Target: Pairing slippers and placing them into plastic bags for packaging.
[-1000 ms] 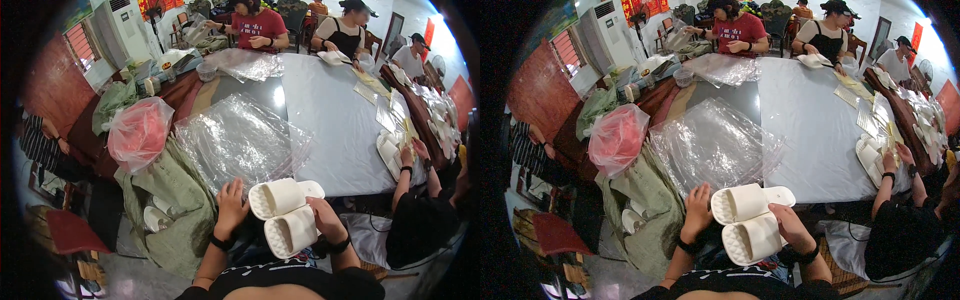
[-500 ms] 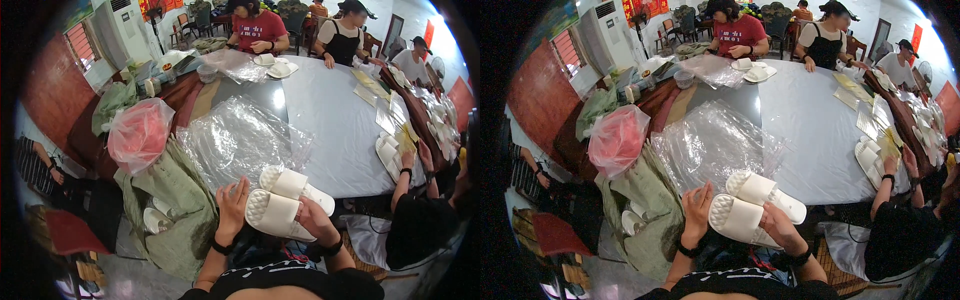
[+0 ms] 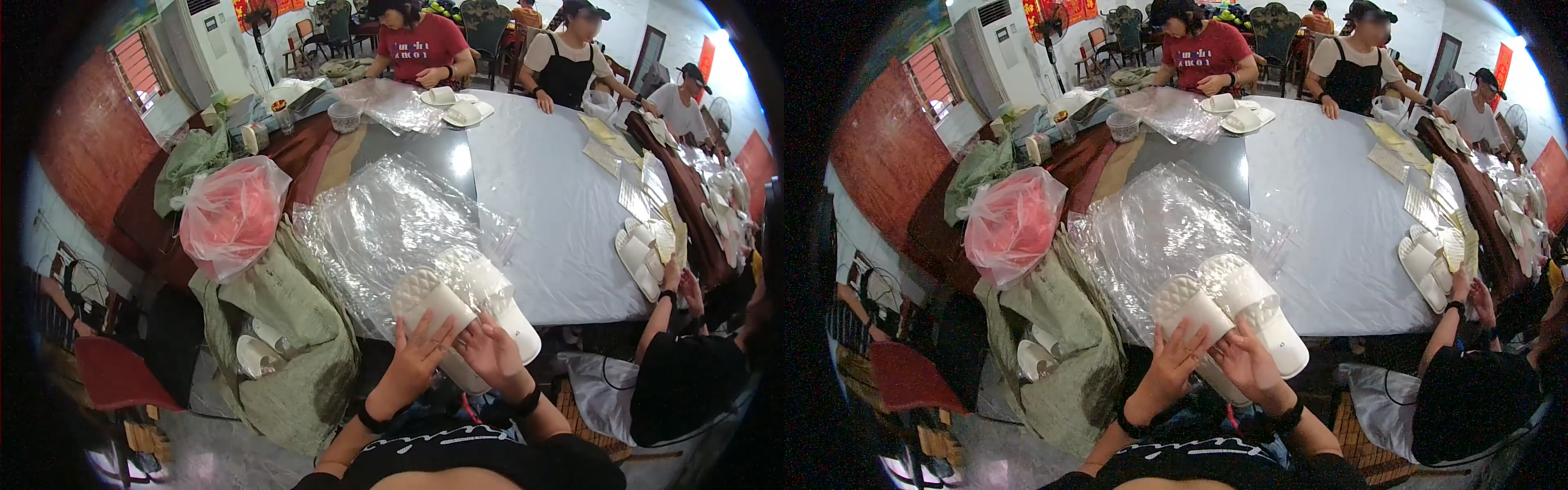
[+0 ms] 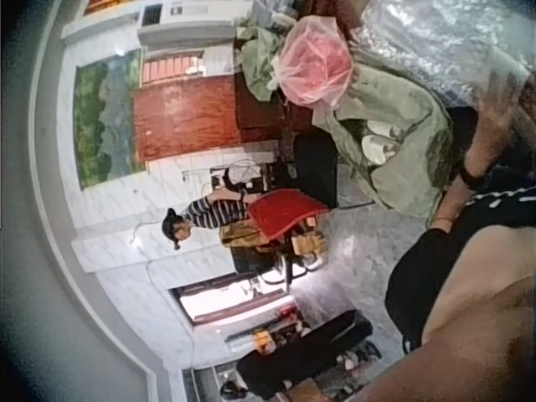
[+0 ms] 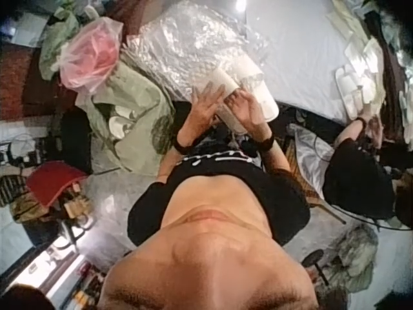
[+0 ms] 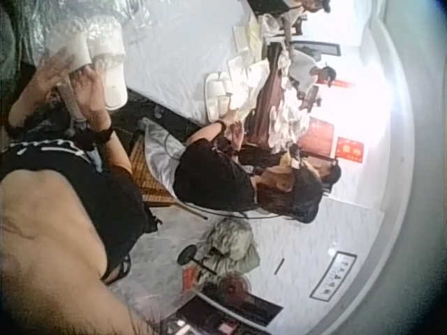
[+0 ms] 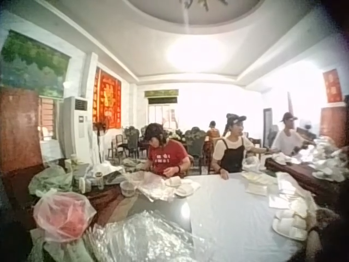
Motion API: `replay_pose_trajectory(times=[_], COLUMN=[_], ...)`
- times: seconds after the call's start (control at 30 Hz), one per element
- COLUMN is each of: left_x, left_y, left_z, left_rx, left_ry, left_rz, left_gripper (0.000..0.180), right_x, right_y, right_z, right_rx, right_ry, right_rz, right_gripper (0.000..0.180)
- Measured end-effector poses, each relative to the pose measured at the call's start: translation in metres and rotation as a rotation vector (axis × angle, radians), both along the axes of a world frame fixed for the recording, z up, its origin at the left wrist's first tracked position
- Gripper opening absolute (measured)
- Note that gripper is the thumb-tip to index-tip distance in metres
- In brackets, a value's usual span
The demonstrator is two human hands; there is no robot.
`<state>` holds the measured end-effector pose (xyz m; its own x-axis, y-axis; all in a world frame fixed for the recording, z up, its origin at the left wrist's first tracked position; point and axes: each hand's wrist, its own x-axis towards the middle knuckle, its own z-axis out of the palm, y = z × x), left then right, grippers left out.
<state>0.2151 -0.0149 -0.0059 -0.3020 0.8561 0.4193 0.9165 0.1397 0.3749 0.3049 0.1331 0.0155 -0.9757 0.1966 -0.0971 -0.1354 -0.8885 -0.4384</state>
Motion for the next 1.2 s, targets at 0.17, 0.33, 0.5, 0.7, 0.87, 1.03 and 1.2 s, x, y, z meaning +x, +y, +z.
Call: replay_pose_trajectory(times=[0.17, 0.33, 0.5, 0.7, 0.87, 1.03, 1.2], left_x=[0.005, 0.011, 0.001, -0.008, -0.029, -0.032, -0.031], left_y=[0.001, 0.007, 0.001, 0.003, -0.012, -0.011, -0.011], left_z=[0.003, -0.023, -0.022, -0.020, -0.056, -0.062, -0.058], left_rx=[-0.013, 0.550, 0.208, 0.335, 0.299, 0.355, 0.309], left_ry=[-0.027, -0.276, -0.575, -0.530, -0.638, -0.551, -0.401], left_rz=[-0.198, 0.452, 0.474, 0.497, 0.566, 0.574, 0.574], left_gripper=[0.061, 0.053, 0.060, 0.057, 0.056, 0.055, 0.047], right_x=[-0.001, -0.016, -0.036, -0.066, -0.058, -0.029, -0.026], right_y=[0.012, -0.011, -0.016, -0.023, -0.002, 0.002, -0.006], right_z=[-0.063, 0.005, 0.009, -0.012, -0.031, -0.048, -0.047], right_rx=[-0.224, -0.108, -0.075, 0.202, 0.540, 2.004, 2.287], right_ry=[0.142, 0.105, 0.001, 0.107, -0.135, 0.192, 0.173], right_rz=[0.007, -0.061, 0.003, -0.116, 0.106, 0.248, 0.162], right_gripper=[0.045, 0.038, 0.048, 0.053, 0.067, 0.074, 0.061])
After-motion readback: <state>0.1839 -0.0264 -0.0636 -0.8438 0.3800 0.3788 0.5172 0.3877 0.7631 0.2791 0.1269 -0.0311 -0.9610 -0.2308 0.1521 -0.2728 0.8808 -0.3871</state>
